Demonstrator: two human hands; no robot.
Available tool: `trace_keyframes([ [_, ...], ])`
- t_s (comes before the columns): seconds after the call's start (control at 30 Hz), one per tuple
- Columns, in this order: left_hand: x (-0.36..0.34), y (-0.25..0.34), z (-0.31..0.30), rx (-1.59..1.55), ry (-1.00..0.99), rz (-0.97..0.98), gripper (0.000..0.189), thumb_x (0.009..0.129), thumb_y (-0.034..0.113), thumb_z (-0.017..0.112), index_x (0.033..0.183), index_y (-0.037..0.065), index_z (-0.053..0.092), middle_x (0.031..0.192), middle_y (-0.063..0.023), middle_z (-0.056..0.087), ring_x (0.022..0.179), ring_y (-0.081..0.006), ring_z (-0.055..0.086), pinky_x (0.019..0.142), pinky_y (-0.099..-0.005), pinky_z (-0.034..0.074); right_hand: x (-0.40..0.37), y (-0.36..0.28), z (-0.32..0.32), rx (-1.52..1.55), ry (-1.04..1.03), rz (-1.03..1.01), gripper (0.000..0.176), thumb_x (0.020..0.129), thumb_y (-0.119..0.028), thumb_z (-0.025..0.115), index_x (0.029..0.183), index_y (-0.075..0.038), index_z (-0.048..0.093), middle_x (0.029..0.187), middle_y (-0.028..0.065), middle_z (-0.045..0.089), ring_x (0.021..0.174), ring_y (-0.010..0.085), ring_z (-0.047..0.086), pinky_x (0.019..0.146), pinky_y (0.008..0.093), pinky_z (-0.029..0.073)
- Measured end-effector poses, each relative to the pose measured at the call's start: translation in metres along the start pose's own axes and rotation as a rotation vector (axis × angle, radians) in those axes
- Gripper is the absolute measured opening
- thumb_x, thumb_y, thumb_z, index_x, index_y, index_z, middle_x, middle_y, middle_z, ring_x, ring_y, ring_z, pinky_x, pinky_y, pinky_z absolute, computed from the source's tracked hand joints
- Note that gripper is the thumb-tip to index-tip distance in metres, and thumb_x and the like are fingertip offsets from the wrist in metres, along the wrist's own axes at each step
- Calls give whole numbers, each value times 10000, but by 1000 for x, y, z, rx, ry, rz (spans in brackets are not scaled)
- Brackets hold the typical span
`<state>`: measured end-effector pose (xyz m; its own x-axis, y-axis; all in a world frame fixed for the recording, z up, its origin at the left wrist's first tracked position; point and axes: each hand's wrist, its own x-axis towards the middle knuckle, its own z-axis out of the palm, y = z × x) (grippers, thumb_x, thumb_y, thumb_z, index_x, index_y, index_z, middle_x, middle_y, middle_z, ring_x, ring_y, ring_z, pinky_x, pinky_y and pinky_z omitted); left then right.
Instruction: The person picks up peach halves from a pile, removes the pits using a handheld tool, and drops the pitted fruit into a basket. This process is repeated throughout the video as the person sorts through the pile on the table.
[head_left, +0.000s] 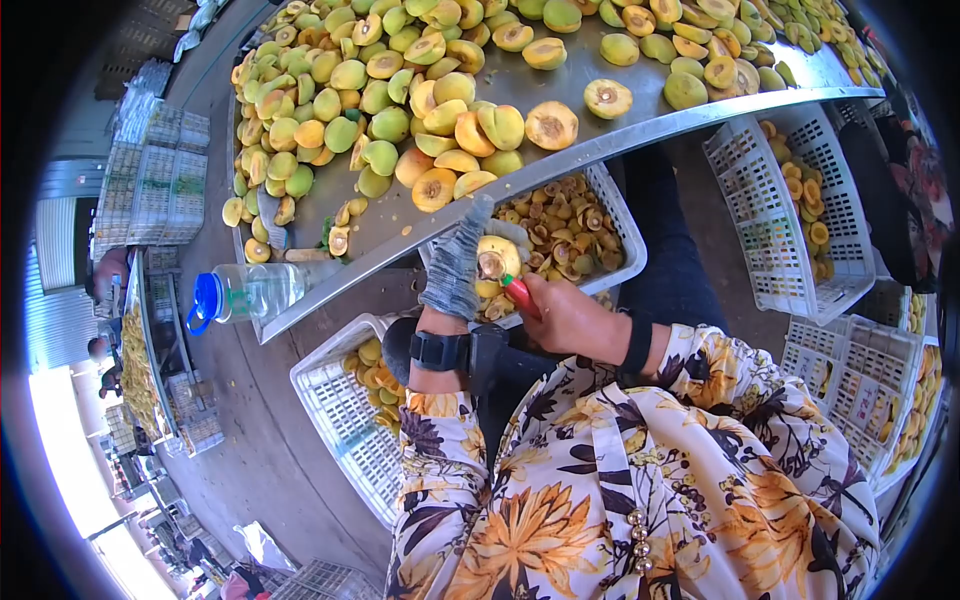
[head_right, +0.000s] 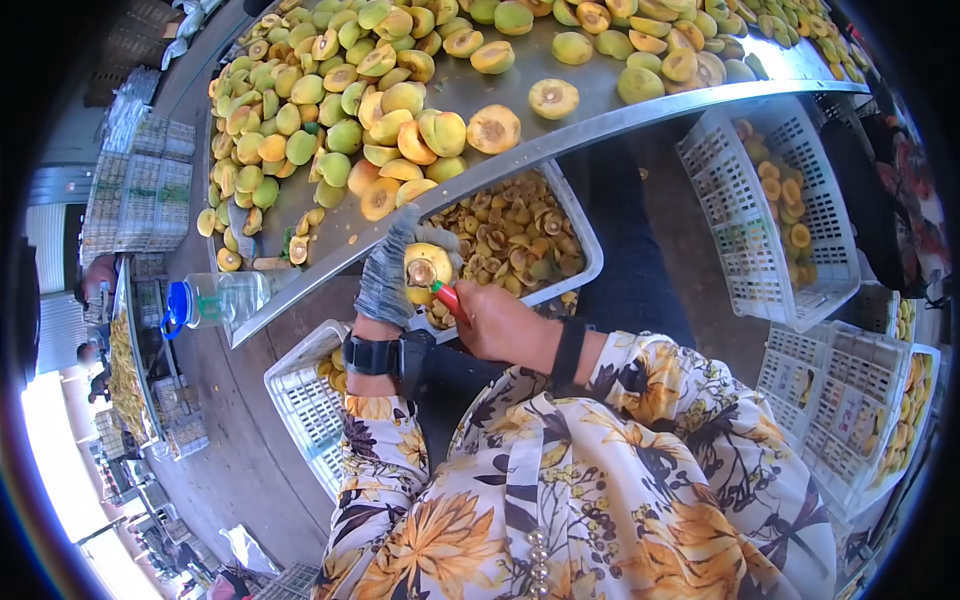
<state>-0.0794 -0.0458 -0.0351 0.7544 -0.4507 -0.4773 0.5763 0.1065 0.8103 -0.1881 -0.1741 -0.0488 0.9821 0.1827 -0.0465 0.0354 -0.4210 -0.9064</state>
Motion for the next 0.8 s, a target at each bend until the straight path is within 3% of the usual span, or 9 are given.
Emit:
trace_keyframes([
  [0.1,-5,-4,-3,-226,-57,154,472,875,438,472,1062,5,506,836,-172,619,729,-260,621,636,-358,540,11,0,-17,-24,-28,-63,176,733,-40,566,876,29,489,609,219,541,597,387,566,517,402,438],
  [0.17,-20,-3,3,-176,-37,257,492,872,470,456,1048,15,520,864,-170,616,747,-268,618,650,-366,539,16,-7,-25,-38,-73,-120,174,736,-45,567,875,29,494,609,217,542,596,384,568,519,403,439],
  [0.23,-27,-5,15,-404,96,246,461,868,458,473,1031,31,529,874,-137,615,747,-259,615,656,-368,539,18,-13,-27,-22,-80,-54,158,731,-45,567,847,36,496,616,219,547,608,384,573,534,409,447],
  [0.4,-13,-25,5,-417,378,194,314,867,366,521,993,80,550,814,-90,610,692,-206,616,641,-341,531,13,-11,-11,-128,-59,-80,144,711,-32,561,813,42,493,651,231,555,639,390,576,555,414,453],
  [0.53,-13,-18,9,-345,310,152,290,875,342,516,960,68,560,775,-95,609,668,-215,615,615,-346,532,9,-17,-6,-9,-50,36,128,706,-20,545,809,30,489,651,223,548,621,379,569,551,406,452],
  [0.57,-15,-17,12,-290,300,227,289,866,338,530,940,60,561,773,-98,610,670,-220,615,599,-350,531,9,-17,-4,-8,-50,36,128,706,-20,545,809,30,489,651,223,548,621,379,569,551,406,452],
  [0.67,-13,-21,9,-222,270,298,290,846,328,559,908,45,562,767,-103,610,667,-229,613,569,-354,527,8,-15,-2,228,-131,126,112,717,-21,534,807,13,477,604,176,524,569,306,558,535,371,451],
  [0.73,-11,-21,4,-211,251,296,291,835,323,573,896,39,561,764,-107,608,662,-234,611,556,-354,525,8,-14,-7,351,-232,160,84,750,-43,526,799,-5,471,578,112,498,474,205,503,466,321,434],
  [0.8,-13,-19,1,-207,126,177,288,819,325,592,874,44,558,738,-101,593,630,-233,601,547,-354,519,8,-19,-11,423,-341,239,79,765,-54,522,811,-14,471,574,85,493,433,166,470,421,298,410],
])
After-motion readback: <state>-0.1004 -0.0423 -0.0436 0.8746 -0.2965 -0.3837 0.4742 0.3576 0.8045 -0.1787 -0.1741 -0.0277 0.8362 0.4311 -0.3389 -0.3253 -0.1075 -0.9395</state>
